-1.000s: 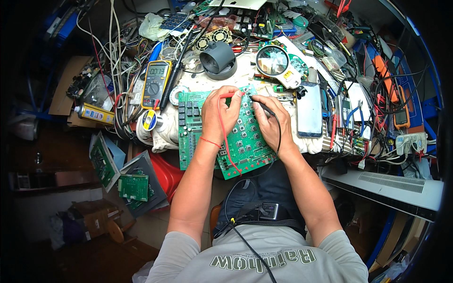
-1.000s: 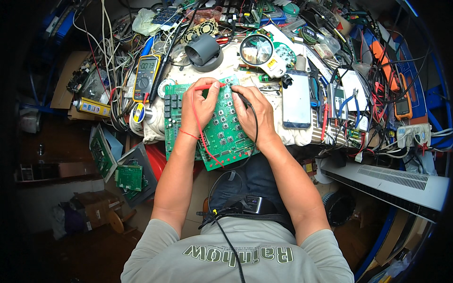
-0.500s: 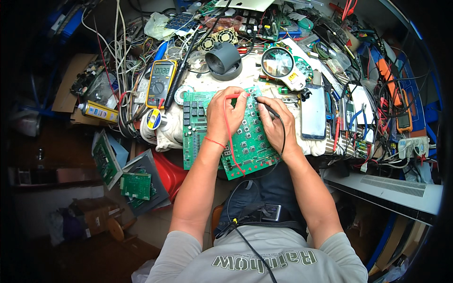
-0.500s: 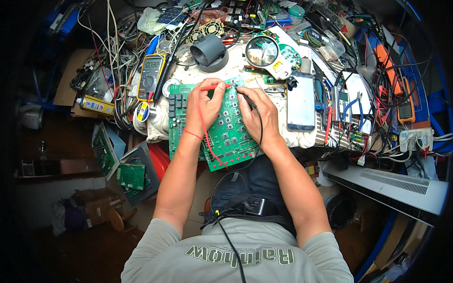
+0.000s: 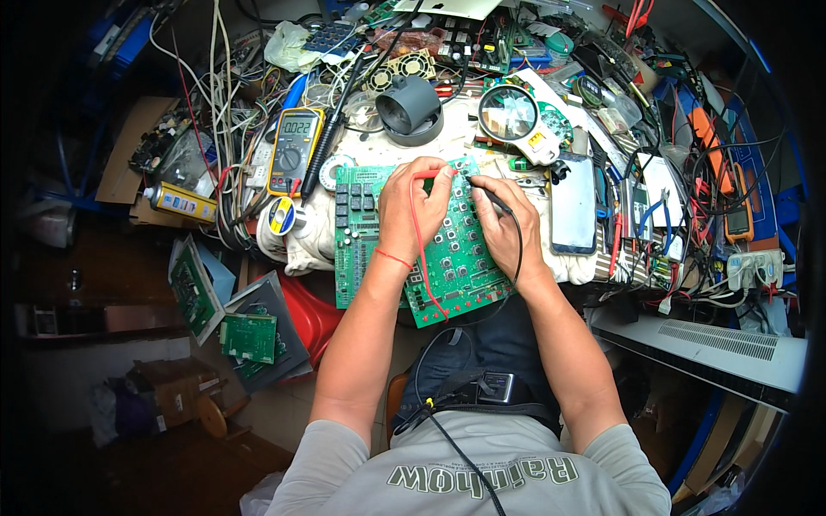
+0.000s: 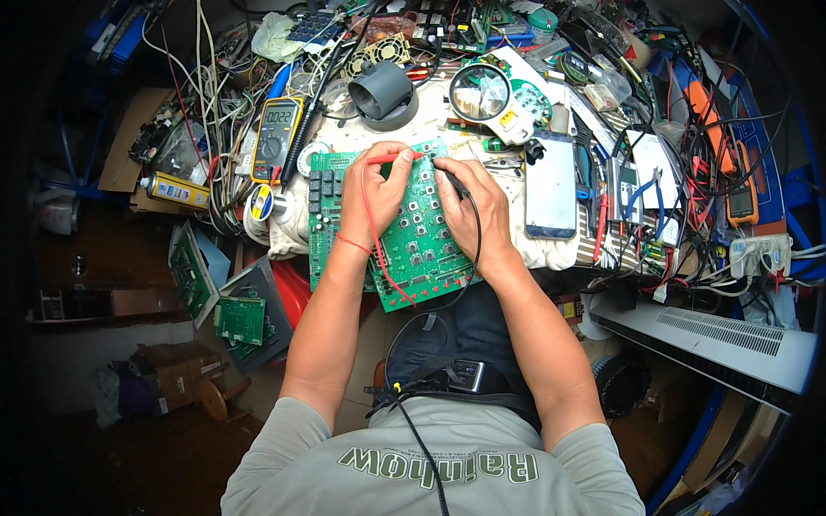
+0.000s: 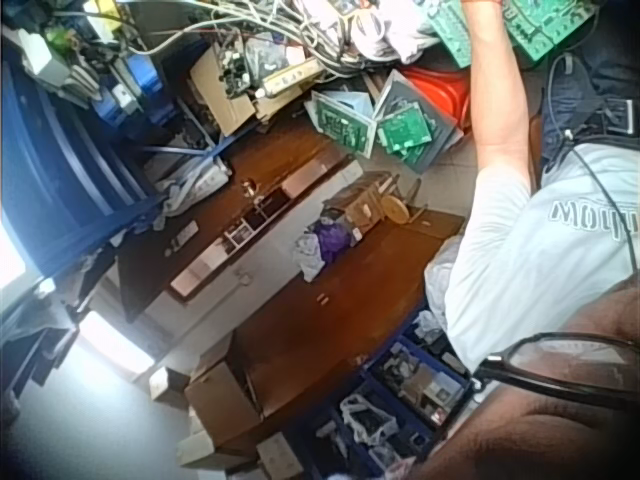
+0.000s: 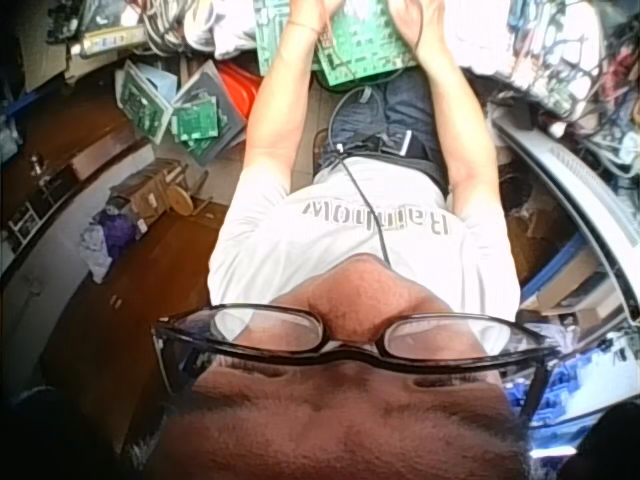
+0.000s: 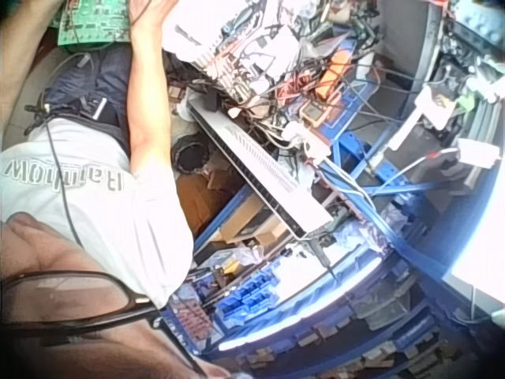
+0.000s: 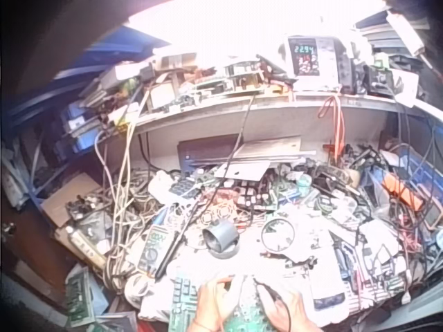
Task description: The person inspects a green circuit board with a magnifying glass, then uses a soldering iron to reflow a joint. They flip the board and test continuity with a multimeter, probing several points on the board.
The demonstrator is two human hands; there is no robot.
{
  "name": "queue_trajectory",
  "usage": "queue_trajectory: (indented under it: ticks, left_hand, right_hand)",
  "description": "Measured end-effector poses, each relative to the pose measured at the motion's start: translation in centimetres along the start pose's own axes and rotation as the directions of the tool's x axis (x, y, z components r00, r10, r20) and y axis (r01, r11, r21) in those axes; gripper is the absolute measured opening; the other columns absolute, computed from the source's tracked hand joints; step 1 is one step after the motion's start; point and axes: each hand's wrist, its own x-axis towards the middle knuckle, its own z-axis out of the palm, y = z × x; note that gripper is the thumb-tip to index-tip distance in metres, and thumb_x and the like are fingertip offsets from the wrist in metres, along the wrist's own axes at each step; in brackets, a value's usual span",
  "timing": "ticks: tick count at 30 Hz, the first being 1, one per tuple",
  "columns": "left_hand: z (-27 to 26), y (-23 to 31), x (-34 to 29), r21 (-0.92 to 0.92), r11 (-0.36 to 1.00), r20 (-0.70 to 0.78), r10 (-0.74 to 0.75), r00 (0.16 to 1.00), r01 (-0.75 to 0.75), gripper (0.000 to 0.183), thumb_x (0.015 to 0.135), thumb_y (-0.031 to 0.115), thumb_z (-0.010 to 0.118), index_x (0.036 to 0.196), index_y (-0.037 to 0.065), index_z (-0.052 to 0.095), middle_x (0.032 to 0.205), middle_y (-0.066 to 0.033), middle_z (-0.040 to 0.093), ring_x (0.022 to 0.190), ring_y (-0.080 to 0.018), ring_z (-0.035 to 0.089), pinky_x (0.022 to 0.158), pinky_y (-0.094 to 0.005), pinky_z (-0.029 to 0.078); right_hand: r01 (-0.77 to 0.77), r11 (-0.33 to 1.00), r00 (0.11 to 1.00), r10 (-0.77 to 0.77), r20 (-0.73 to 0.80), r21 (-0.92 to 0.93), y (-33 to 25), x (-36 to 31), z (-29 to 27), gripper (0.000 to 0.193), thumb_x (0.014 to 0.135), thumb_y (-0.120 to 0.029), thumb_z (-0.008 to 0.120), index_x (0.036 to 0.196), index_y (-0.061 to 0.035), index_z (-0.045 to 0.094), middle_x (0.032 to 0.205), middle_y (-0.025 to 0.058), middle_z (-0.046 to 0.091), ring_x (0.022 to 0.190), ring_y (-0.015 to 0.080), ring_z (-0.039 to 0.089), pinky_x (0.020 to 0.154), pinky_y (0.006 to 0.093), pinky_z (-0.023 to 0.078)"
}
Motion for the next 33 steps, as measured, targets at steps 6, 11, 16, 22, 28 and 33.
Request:
queue_trajectory:
  ticks: [6,11,16,22,28,33]
  left_hand:
    - [-0.07,-0.05,-0.04,0.01,1.0,0.016,-0.029,0.999,0.029,0.013,0.098,0.02,0.075,0.099,0.007,0.075,0.091,-0.0123,0.076,0.09,-0.0341,0.071,0.081,-0.0435,0.055]
    - [-0.07,0.04,-0.03,0.022,1.0,0.004,-0.004,1.0,0.004,0.013,0.098,0.021,0.074,0.099,0.008,0.075,0.091,-0.0118,0.076,0.09,-0.0338,0.071,0.081,-0.0433,0.055]
    - [-0.09,0.08,-0.02,0.021,0.999,0.01,-0.036,0.999,0.035,0.012,0.099,0.021,0.074,0.1,0.008,0.075,0.092,-0.0118,0.076,0.09,-0.0339,0.072,0.081,-0.0434,0.056]
    - [-0.06,0.04,-0.02,0.009,1.0,0.0,-0.028,1.0,0.028,0.013,0.099,0.021,0.074,0.1,0.008,0.075,0.092,-0.0126,0.076,0.091,-0.0346,0.072,0.082,-0.0435,0.056]
    - [-0.19,0.03,-0.09,0.01,0.999,0.008,-0.048,0.999,0.048,0.016,0.101,0.023,0.073,0.099,0.007,0.075,0.091,-0.0133,0.076,0.089,-0.0355,0.072,0.081,-0.0442,0.056]
    - [-0.19,0.05,-0.11,0.018,0.999,0.01,-0.04,0.999,0.039,0.017,0.101,0.024,0.072,0.099,0.007,0.075,0.091,-0.0135,0.076,0.089,-0.0355,0.072,0.081,-0.0446,0.056]
  right_hand:
    - [-0.001,1.0,1.0,0.001,-0.001,-0.001,0.05,0.02,0.0,0.019,0.101,-0.005,0.072,0.12,-0.0016,0.074,0.108,0.0166,0.074,0.097,0.0323,0.074,0.088,0.0379,0.057]
    - [0.005,1.0,1.0,-0.005,-0.009,0.025,0.14,-0.01,0.03,0.02,0.101,-0.004,0.073,0.121,-0.0014,0.075,0.107,0.0164,0.074,0.096,0.0319,0.073,0.088,0.0377,0.057]
    - [0.039,0.999,0.999,-0.038,-0.032,0.023,0.33,0.04,0.13,0.02,0.099,-0.006,0.074,0.119,-0.0044,0.075,0.105,0.0155,0.074,0.093,0.0342,0.074,0.083,0.0397,0.058]
    - [0.036,0.999,0.999,-0.035,-0.037,0.027,0.4,0.0,0.17,0.019,0.098,-0.007,0.075,0.118,-0.0055,0.076,0.105,0.015,0.075,0.092,0.0351,0.074,0.081,0.0404,0.059]
    - [0.032,0.999,0.998,-0.03,-0.05,0.038,0.37,-0.08,0.19,0.019,0.099,-0.007,0.074,0.118,-0.0049,0.076,0.105,0.0151,0.074,0.093,0.0349,0.075,0.082,0.0403,0.059]
    - [0.02,0.999,0.999,-0.018,-0.046,0.046,0.39,-0.05,0.27,0.019,0.099,-0.007,0.073,0.117,-0.0045,0.075,0.105,0.0155,0.075,0.093,0.035,0.075,0.082,0.0404,0.058]
